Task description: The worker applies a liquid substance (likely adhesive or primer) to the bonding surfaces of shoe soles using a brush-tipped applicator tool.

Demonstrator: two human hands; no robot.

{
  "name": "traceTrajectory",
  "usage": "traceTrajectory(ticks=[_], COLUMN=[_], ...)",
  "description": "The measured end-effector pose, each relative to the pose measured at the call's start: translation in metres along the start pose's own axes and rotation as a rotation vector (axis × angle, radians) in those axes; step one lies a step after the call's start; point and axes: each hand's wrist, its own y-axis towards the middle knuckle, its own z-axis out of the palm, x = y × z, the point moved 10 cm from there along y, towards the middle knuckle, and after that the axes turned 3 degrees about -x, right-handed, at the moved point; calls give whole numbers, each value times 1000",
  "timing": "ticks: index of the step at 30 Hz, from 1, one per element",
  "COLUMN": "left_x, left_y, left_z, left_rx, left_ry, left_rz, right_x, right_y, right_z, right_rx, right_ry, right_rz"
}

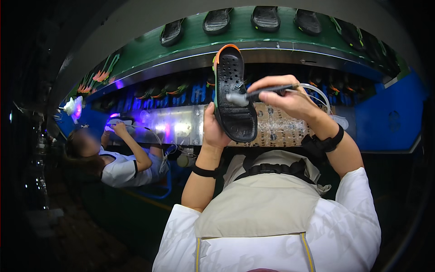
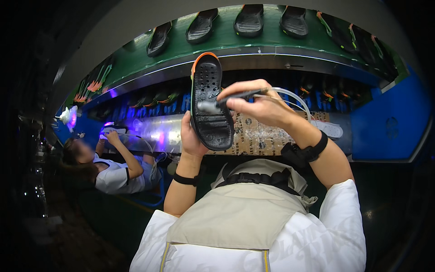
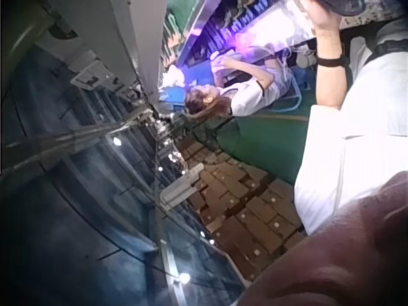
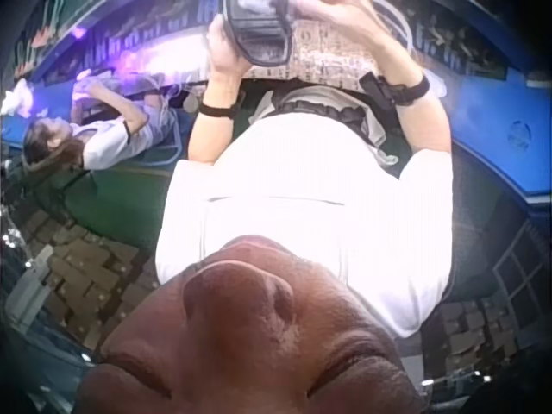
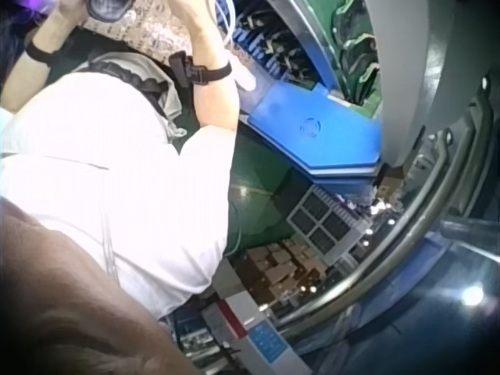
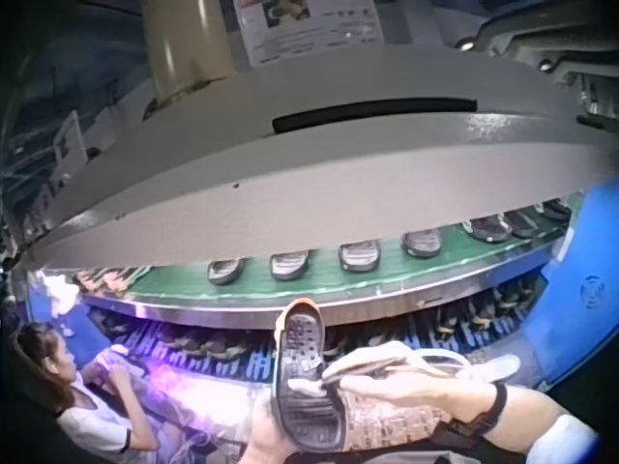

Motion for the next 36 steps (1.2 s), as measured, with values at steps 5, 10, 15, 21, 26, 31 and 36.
traceTrajectory(ticks=[5,10,15,21,26,31,36], left_x=[0,-3,-12,-24,-27,-35,-32], left_y=[-9,-12,-14,-16,-14,-17,-16], left_z=[1,-5,-13,-8,-25,-19,-26], left_rx=[19,-19,-84,-37,-82,-110,-88], left_ry=[145,142,226,197,186,317,269], left_rz=[80,120,184,250,280,366,319], right_x=[-18,-29,-40,-60,-61,-64,-76], right_y=[-1,-2,-2,-12,-19,-22,-23], right_z=[-29,-11,-10,-4,6,-3,0], right_rx=[-390,-257,-279,-207,-48,-181,-66], right_ry=[-420,-120,-299,-333,-106,-228,-257], right_rz=[-48,4,-28,121,211,181,320])
